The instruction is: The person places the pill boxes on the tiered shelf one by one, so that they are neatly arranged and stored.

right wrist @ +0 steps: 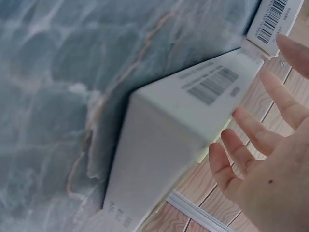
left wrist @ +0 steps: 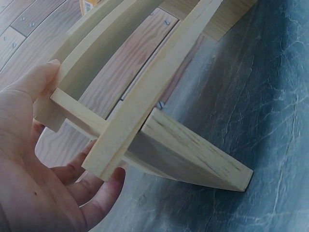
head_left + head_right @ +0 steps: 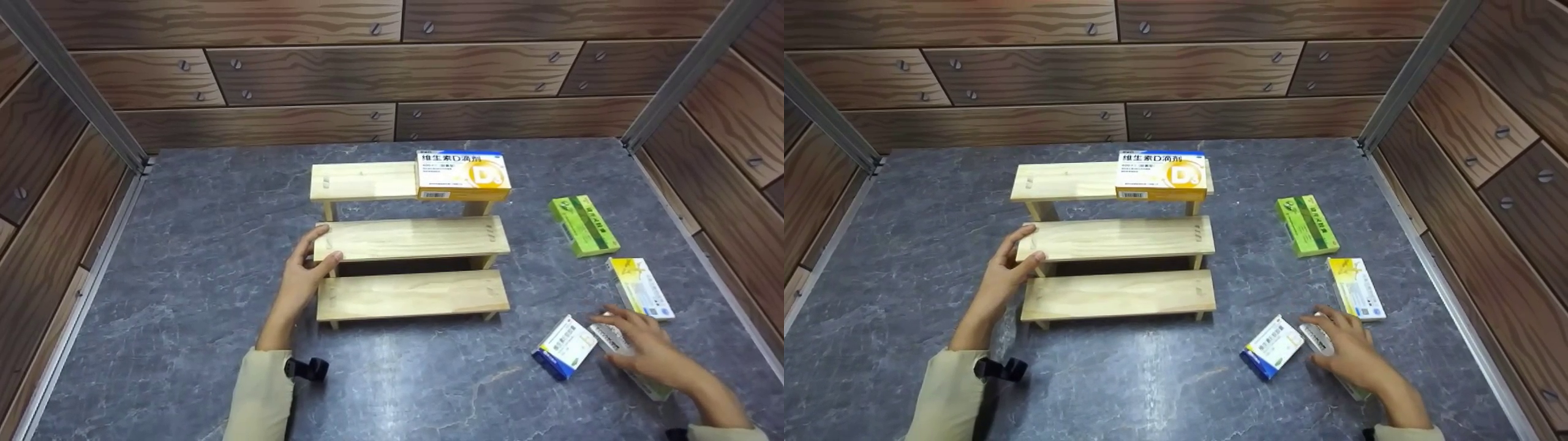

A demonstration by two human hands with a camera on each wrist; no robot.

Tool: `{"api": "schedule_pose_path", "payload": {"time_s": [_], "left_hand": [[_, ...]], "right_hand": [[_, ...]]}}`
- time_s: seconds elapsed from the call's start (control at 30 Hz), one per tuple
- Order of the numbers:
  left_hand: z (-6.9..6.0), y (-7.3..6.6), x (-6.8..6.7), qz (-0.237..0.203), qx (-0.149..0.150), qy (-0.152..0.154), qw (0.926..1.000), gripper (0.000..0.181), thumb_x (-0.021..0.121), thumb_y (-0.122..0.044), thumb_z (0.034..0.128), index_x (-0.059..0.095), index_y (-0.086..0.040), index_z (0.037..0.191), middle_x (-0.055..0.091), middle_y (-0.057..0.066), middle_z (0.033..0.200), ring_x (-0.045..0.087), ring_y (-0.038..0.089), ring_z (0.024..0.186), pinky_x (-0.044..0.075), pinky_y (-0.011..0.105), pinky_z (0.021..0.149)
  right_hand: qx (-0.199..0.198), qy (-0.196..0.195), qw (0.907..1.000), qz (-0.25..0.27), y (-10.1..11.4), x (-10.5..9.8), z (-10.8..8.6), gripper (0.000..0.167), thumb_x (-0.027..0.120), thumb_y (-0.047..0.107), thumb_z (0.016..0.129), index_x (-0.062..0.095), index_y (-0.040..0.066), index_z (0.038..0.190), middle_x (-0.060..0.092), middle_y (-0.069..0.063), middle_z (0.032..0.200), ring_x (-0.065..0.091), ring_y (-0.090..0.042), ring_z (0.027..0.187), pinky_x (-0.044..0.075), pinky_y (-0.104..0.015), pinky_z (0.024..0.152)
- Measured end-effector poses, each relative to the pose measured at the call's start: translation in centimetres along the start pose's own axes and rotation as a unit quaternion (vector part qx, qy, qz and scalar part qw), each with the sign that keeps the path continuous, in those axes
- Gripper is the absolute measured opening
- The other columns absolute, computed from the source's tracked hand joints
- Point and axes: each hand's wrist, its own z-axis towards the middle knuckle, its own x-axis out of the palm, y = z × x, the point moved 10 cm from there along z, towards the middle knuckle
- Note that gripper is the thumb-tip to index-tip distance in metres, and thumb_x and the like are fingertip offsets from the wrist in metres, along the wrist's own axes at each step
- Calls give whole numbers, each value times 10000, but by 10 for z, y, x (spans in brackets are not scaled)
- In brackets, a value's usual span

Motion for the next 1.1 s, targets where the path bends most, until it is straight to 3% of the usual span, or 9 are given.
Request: {"api": "schedule_pose_path", "payload": {"time_s": [0.37,0.67,0.8,0.97,1.1], "left_hand": [[-1,2,1,77,-40,34,10000,582,708,-215,886,475,-242,1420,573,140,1195,615,184,895,480,279,702],[-1,2,-3,56,-65,-18,10000,575,704,-192,890,480,-228,1418,582,145,1198,641,281,936,483,268,694],[-2,2,-3,-31,-71,-15,10000,577,699,-170,892,476,-212,1422,578,140,1189,639,280,932,482,263,688],[-2,0,-1,-14,-32,45,10000,580,695,-178,895,469,-222,1427,578,143,1206,637,308,955,483,267,693],[-1,1,0,-4,-46,72,10000,579,696,-191,896,467,-237,1426,573,140,1220,631,332,987,482,274,701]], "right_hand": [[131,-110,9992,-350,-4,0,-1,554,794,127,711,583,90,1222,419,-295,1363,346,-582,1150,247,-717,837],[47,16,9977,-678,9,7,1,579,800,136,694,597,82,1233,431,-250,1381,351,-532,1188,261,-706,857],[165,143,9984,-517,8,5,3,558,791,125,721,591,86,1241,408,-269,1400,328,-554,1209,224,-738,880],[141,-81,9996,-210,6,-2,0,538,787,87,718,592,56,1218,407,-301,1383,314,-581,1199,199,-735,889],[-63,-234,9992,-330,12,0,-1,577,805,102,700,585,61,1233,434,-297,1367,346,-571,1199,221,-746,881]]}}
